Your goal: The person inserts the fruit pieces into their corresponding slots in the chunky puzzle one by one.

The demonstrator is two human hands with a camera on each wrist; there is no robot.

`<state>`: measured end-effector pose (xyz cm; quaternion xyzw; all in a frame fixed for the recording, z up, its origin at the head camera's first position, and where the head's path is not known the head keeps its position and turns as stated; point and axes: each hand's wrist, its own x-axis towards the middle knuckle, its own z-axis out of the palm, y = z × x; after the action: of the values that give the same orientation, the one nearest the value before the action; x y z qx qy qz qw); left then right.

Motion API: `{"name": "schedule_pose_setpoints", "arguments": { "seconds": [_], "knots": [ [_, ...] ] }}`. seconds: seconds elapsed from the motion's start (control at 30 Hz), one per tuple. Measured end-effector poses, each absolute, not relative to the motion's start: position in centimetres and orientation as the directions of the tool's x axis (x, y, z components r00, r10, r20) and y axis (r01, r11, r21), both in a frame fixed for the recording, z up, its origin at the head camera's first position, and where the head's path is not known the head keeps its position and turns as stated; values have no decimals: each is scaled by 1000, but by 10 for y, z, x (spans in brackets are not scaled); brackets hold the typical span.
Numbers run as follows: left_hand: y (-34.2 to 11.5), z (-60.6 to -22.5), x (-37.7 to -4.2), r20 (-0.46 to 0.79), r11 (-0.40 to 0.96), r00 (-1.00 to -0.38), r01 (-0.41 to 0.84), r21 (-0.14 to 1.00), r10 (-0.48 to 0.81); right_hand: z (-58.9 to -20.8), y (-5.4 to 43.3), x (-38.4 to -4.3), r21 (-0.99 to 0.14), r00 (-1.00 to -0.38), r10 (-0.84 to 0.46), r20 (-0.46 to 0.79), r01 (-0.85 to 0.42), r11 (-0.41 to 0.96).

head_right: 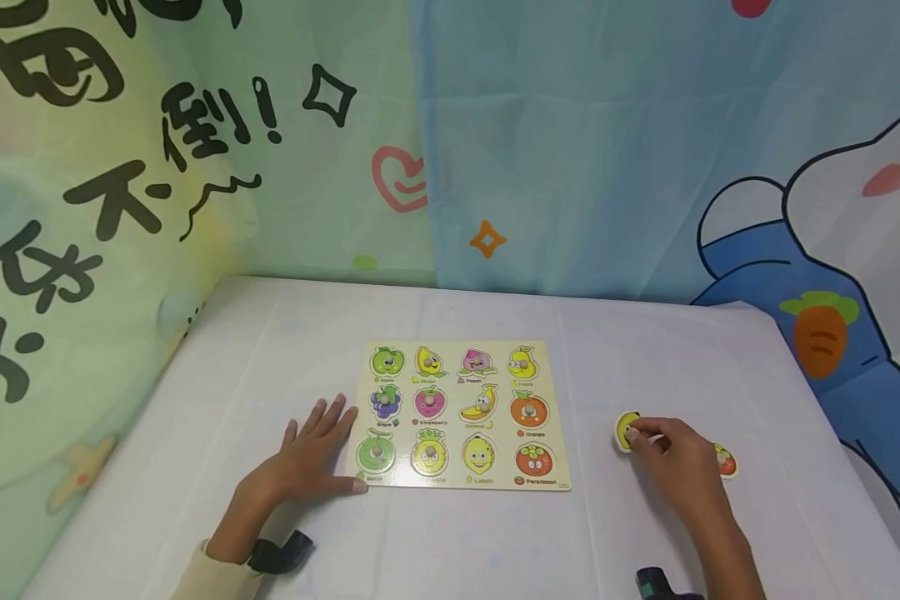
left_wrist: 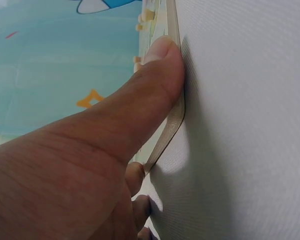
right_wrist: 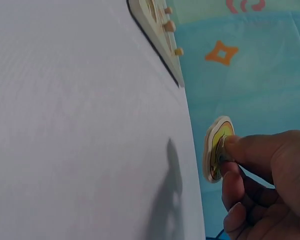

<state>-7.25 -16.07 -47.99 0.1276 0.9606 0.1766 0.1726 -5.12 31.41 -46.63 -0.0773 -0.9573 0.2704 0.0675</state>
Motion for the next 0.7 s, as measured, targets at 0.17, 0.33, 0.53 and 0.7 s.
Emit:
{"name": "schedule_pose_setpoints", "arguments": {
  "seconds": [0.17, 0.33, 0.53, 0.7],
  "knots": [
    [-160, -479, -73, -282, 903, -909, 185, 388, 307, -470, 301, -53, -547, -988, 121, 93, 51, 836],
    [-160, -478, -72, -280, 901, -909, 186, 392, 309, -475, 286, -57, -589, -996, 66, 58, 19, 808],
    [-160, -478, -72, -283, 901, -908, 184, 394, 310, -472, 269, -63, -654, -998, -6, 59, -43, 756],
    [-160, -478, -72, -280, 903, -909, 188, 387, 309, -467, 251, -68, -712, -999, -43, 33, -54, 700]
  ]
}}
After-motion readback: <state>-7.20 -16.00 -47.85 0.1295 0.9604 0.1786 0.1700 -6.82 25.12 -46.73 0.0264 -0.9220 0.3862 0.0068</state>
